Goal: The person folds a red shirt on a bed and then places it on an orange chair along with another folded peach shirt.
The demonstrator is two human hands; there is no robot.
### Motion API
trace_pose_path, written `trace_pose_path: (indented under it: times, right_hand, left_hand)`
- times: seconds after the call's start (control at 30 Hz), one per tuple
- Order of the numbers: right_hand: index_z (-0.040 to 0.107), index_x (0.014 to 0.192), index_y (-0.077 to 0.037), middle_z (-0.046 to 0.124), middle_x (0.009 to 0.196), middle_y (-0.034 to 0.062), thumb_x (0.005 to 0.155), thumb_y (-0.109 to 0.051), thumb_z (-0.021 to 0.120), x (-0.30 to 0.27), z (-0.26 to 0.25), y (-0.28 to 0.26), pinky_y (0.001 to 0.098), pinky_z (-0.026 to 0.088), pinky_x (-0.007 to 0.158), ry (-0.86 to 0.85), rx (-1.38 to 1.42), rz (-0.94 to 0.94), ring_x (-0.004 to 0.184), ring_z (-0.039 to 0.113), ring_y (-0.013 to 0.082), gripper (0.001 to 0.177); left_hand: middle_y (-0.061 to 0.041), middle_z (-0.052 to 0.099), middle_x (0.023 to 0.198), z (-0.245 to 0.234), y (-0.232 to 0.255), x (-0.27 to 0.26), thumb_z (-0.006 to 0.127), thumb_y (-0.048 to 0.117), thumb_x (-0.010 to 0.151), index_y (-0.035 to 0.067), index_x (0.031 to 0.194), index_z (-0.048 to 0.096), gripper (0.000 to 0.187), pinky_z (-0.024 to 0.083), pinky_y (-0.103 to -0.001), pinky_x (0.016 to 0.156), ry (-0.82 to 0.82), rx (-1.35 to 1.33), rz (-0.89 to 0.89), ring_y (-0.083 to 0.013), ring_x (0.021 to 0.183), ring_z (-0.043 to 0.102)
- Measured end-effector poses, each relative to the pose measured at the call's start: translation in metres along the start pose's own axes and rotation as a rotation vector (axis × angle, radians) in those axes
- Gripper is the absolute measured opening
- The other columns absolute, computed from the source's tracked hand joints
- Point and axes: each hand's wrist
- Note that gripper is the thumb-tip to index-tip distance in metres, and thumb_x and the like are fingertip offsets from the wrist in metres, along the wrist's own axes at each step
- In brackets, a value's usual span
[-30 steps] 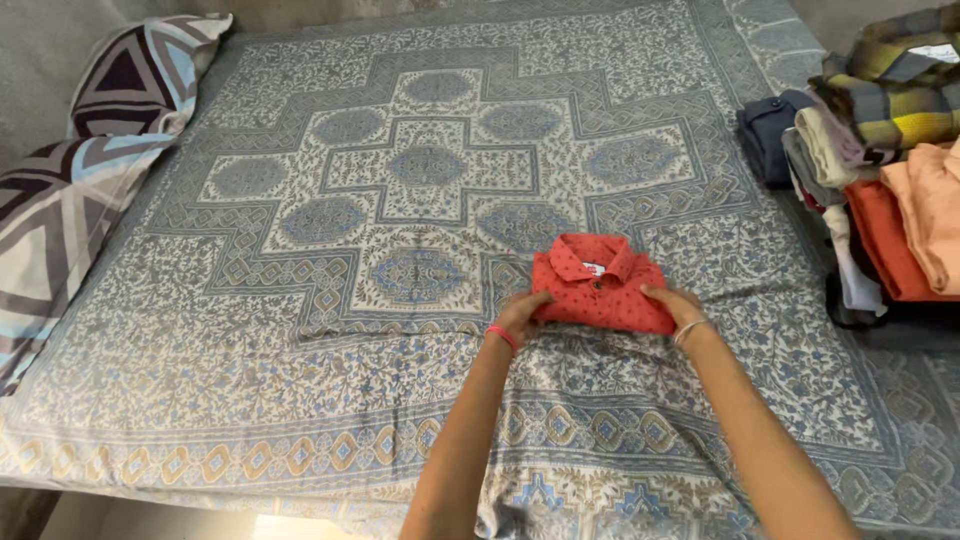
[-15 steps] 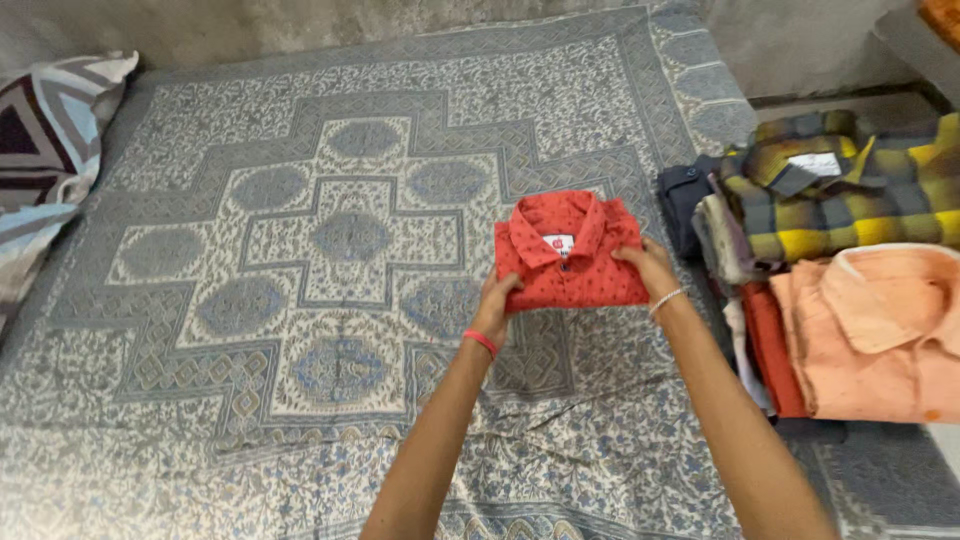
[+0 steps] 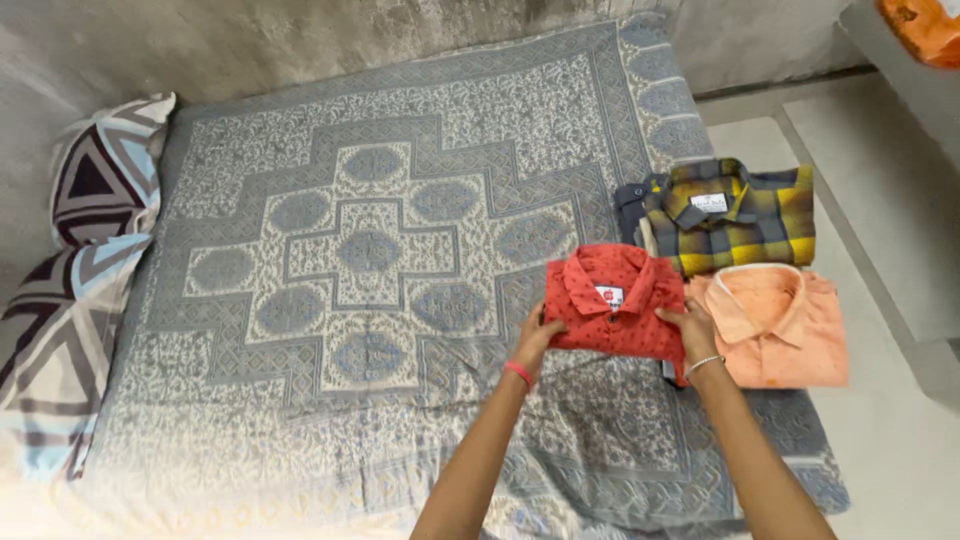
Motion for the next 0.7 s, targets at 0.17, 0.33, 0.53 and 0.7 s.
trace_pose_path:
  times: [0.17, 0.33, 0.53, 0.7]
  right_hand:
    - [0.063, 0.124, -0.004, 0.071, 0.115, 0.0091, 0.084, -0.001, 0.073, -0.020, -0.070, -0.033, 0.0329, 0.058, 0.088, -0.062, -0.075, -0.165, 0.098, 0.071, 0.0185, 0.041]
    - [0.061, 0.123, -0.003, 0.072, 0.109, 0.0094, 0.086, -0.001, 0.072, -0.031, -0.111, -0.065, 0.0333, 0.059, 0.085, -0.032, -0.099, -0.161, 0.093, 0.071, 0.0188, 0.039]
    - [0.062, 0.126, -0.002, 0.073, 0.109, 0.0105, 0.088, -0.002, 0.070, -0.031, -0.140, -0.057, 0.0329, 0.058, 0.085, 0.072, -0.128, -0.163, 0.093, 0.072, 0.0190, 0.039]
    - [0.059, 0.130, -0.001, 0.072, 0.113, 0.0109, 0.088, -0.001, 0.071, -0.007, -0.160, -0.053, 0.0326, 0.057, 0.086, 0.157, -0.136, -0.165, 0.095, 0.071, 0.0189, 0.044]
  left_hand:
    - [-0.008, 0.067, 0.116, 0.058, -0.026, -0.023, 0.073, 0.003, 0.076, 0.008, 0.138, 0.057, 0.064, 0.054, -0.034, 0.091, -0.026, 0.184, 0.077, -0.0191, 0.104, 0.066]
    - [-0.011, 0.067, 0.117, 0.092, -0.047, -0.020, 0.078, 0.008, 0.078, 0.007, 0.137, 0.058, 0.061, 0.056, -0.037, 0.089, -0.058, 0.364, 0.089, -0.0229, 0.105, 0.066]
    - [-0.012, 0.071, 0.115, 0.113, -0.044, 0.007, 0.077, 0.009, 0.080, 0.006, 0.135, 0.064, 0.056, 0.058, -0.036, 0.087, -0.145, 0.510, 0.244, -0.0206, 0.100, 0.068]
    - [-0.010, 0.069, 0.114, 0.140, -0.036, 0.015, 0.073, 0.011, 0.082, 0.009, 0.136, 0.062, 0.055, 0.057, -0.037, 0.074, -0.168, 0.343, 0.054, -0.0179, 0.090, 0.067]
Point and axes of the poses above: each hand's wrist, its own x-axis towards the middle knuckle, its own z-axis out of the palm, y = z × x
